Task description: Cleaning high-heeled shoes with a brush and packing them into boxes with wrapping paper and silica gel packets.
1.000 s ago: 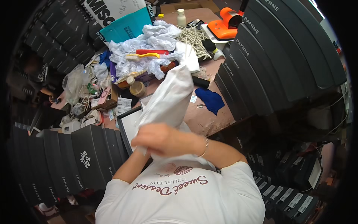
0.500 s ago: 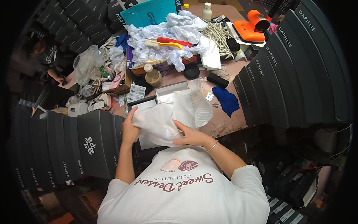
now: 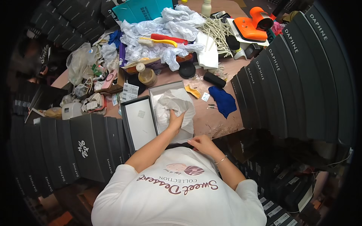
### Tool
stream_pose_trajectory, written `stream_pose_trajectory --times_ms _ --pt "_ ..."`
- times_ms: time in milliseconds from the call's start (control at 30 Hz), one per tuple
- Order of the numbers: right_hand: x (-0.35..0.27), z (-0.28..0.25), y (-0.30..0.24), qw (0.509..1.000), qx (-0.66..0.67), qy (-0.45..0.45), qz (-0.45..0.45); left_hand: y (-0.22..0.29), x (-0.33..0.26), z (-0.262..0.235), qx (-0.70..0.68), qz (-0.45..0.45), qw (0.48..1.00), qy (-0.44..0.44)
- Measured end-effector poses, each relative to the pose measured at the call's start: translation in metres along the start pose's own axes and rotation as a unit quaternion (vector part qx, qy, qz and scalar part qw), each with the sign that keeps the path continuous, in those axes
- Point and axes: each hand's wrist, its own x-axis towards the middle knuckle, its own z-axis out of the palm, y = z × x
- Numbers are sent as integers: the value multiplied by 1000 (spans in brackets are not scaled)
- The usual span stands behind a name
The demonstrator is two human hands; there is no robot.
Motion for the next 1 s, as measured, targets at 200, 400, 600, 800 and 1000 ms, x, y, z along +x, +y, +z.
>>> stream_pose_trajectory --times_ms 200,400,600,800,1000 --pt "32 -28 36 918 22 278 -280 35 -14 -8 -45 21 999 -3" --pt "96 -46 -26 883 -120 264 -368 24 8 -9 88 14 996 11" --pt "106 -27 -37 858 -297 182 -377 47 -51 -61 186 266 940 110" --pt "79 34 -26 756 -505 270 -317 14 -95 -153 347 -36 935 68" --pt "90 53 -23 708 -558 260 -345 -28 -82 -162 496 101 860 -55"
